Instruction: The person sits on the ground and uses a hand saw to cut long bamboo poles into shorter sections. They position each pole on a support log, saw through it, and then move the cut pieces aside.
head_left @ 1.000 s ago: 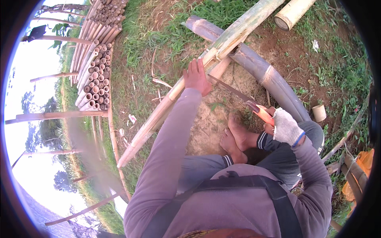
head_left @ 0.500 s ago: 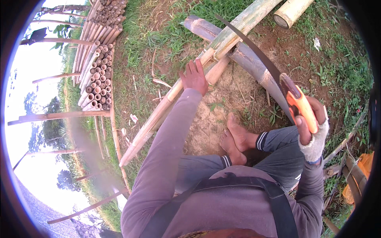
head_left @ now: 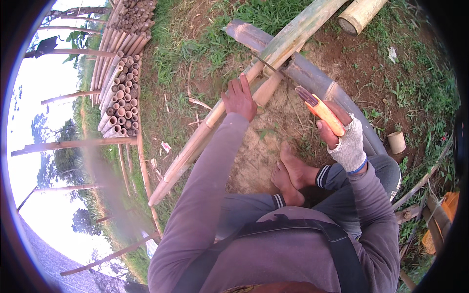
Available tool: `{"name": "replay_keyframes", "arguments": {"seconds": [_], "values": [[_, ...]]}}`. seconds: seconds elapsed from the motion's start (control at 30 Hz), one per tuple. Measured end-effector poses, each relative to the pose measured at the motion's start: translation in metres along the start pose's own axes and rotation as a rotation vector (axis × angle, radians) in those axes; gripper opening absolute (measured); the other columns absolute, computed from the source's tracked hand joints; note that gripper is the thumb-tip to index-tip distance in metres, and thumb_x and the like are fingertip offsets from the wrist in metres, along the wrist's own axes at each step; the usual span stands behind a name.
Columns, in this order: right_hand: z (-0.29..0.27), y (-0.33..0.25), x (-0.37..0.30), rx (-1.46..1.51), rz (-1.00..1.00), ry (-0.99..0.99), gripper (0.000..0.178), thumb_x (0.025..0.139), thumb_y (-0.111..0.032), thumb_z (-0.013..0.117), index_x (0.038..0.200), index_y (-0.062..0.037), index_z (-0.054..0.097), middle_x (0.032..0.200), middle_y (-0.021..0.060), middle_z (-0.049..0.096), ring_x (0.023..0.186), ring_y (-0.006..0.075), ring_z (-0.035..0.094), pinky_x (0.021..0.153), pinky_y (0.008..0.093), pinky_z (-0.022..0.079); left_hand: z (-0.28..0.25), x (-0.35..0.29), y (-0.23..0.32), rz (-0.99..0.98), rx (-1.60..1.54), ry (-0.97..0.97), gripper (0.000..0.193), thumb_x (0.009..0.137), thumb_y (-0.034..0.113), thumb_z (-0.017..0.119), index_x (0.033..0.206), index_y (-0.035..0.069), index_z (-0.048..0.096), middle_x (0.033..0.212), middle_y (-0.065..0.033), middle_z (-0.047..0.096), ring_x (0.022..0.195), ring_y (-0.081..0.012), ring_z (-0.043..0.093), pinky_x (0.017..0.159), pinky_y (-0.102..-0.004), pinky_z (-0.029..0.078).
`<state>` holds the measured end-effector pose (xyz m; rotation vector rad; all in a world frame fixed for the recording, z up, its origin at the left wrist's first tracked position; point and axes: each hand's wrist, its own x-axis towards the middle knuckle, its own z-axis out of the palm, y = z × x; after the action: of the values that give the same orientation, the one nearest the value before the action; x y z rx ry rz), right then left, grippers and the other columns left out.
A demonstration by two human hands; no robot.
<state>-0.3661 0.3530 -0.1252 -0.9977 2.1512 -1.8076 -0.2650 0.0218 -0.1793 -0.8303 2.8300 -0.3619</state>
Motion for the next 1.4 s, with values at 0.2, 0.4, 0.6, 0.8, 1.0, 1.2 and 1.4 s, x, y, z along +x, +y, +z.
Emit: {"name": "replay_keyframes", "arguments": {"seconds": [0.2,0.4,0.6,0.8,1.0,1.2,1.4], "values": [[0.005,0.007,0.014,-0.036,-0.089,-0.008,0.041,0.098,-0.019,0.08,0.133,0.0001,0.071,0.121,0.0212,0.078,0.101,0.04,0.079,0.085,0.0422,0.061,0.0,0.0,-0.001,-0.012,-0.007,-0.016,0.116,0.091,0.036,0.084,0.174,0.003,0.01,0.171,-0.0246,0.031,0.161,-0.0416,0.032,0.123,-0.0696,0.034],[-0.003,0.001,0.003,-0.084,-0.1,-0.011,0.038,0.099,-0.018,0.079,0.132,-0.0006,0.072,0.119,0.0201,0.078,0.101,0.0403,0.079,0.085,0.0432,0.062,-0.009,-0.001,0.003,-0.019,-0.06,-0.065,0.117,0.091,0.038,0.084,0.174,0.004,0.008,0.173,-0.0248,0.029,0.162,-0.0416,0.031,0.125,-0.0695,0.031],[0.021,0.003,0.037,-0.091,-0.084,-0.006,0.039,0.099,-0.022,0.079,0.132,-0.0017,0.073,0.112,0.0221,0.079,0.099,0.0419,0.077,0.081,0.0423,0.061,-0.009,-0.001,0.0,-0.019,-0.067,-0.067,0.119,0.09,0.04,0.084,0.175,0.005,0.007,0.172,-0.0249,0.029,0.162,-0.0423,0.03,0.126,-0.0704,0.028],[-0.007,0.0,-0.013,-0.095,-0.037,-0.005,0.041,0.099,-0.016,0.079,0.135,0.0013,0.069,0.12,0.0219,0.078,0.104,0.0391,0.079,0.089,0.0404,0.061,-0.011,-0.005,0.0,0.006,-0.124,-0.068,0.121,0.089,0.039,0.084,0.175,0.004,0.006,0.172,-0.0258,0.028,0.163,-0.0439,0.026,0.127,-0.071,0.025],[0.037,0.015,0.047,-0.094,-0.045,0.008,0.039,0.1,-0.019,0.077,0.135,-0.0021,0.07,0.118,0.0213,0.078,0.104,0.0409,0.078,0.088,0.0423,0.061,0.0,-0.007,-0.007,0.068,-0.207,0.112,0.096,0.096,0.022,0.074,0.173,0.005,0.02,0.167,-0.0213,0.039,0.158,-0.0405,0.037,0.126,-0.0649,0.032],[0.045,0.009,0.055,-0.044,-0.124,0.022,0.038,0.101,-0.02,0.077,0.134,-0.0023,0.071,0.118,0.0203,0.079,0.106,0.039,0.078,0.089,0.0422,0.061,0.026,-0.041,-0.032,0.217,-0.475,0.43,0.066,0.097,-0.001,0.064,0.16,0.01,0.05,0.15,-0.0157,0.06,0.139,-0.0382,0.058,0.118,-0.0503,0.046],[0.047,0.009,0.046,-0.097,-0.176,-0.018,0.039,0.101,-0.02,0.077,0.135,-0.0009,0.07,0.121,0.0206,0.078,0.108,0.0372,0.078,0.091,0.0417,0.06,0.077,-0.122,0.001,0.194,-0.558,0.283,0.067,0.092,0.007,0.074,0.156,0.014,0.056,0.15,-0.0148,0.059,0.137,-0.0381,0.057,0.112,-0.0518,0.047]]}}
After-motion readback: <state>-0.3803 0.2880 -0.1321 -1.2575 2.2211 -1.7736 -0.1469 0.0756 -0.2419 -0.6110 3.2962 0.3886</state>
